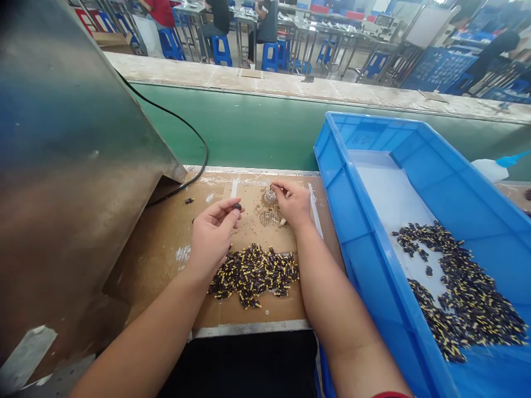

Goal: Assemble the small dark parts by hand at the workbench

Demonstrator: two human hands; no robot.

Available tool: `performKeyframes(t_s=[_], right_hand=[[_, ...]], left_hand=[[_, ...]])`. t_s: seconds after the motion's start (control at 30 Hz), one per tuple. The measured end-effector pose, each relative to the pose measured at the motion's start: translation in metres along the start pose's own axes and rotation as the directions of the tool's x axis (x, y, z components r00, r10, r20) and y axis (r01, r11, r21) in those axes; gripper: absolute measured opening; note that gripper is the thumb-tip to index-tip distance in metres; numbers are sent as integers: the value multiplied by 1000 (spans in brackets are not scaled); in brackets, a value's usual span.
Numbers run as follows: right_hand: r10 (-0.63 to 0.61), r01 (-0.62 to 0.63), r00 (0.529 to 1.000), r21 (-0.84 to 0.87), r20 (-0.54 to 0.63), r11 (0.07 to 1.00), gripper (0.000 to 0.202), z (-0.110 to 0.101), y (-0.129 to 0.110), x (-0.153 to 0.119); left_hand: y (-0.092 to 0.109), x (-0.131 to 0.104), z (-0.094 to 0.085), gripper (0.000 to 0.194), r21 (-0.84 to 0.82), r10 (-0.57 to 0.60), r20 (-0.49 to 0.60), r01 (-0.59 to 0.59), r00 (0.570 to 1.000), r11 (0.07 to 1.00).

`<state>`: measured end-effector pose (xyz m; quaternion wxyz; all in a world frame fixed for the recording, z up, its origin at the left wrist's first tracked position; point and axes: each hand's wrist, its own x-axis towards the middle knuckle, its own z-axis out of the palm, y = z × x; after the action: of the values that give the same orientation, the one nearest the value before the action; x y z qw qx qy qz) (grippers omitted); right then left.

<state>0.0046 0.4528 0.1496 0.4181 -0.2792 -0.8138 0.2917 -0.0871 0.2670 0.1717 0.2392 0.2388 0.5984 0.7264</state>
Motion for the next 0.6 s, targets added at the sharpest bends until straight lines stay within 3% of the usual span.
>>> performKeyframes(t_s=[0.43,0.6], right_hand=[[0,0,1000,4,11,1000,19,2,1,0],[-1,1,1000,-10,-15,1000,19,-4,-12,0]], left_hand=[[1,-3,1,27,7,-10,23,9,1000,1000],[0,-2,1,27,2,1,20,-1,1000,1000]])
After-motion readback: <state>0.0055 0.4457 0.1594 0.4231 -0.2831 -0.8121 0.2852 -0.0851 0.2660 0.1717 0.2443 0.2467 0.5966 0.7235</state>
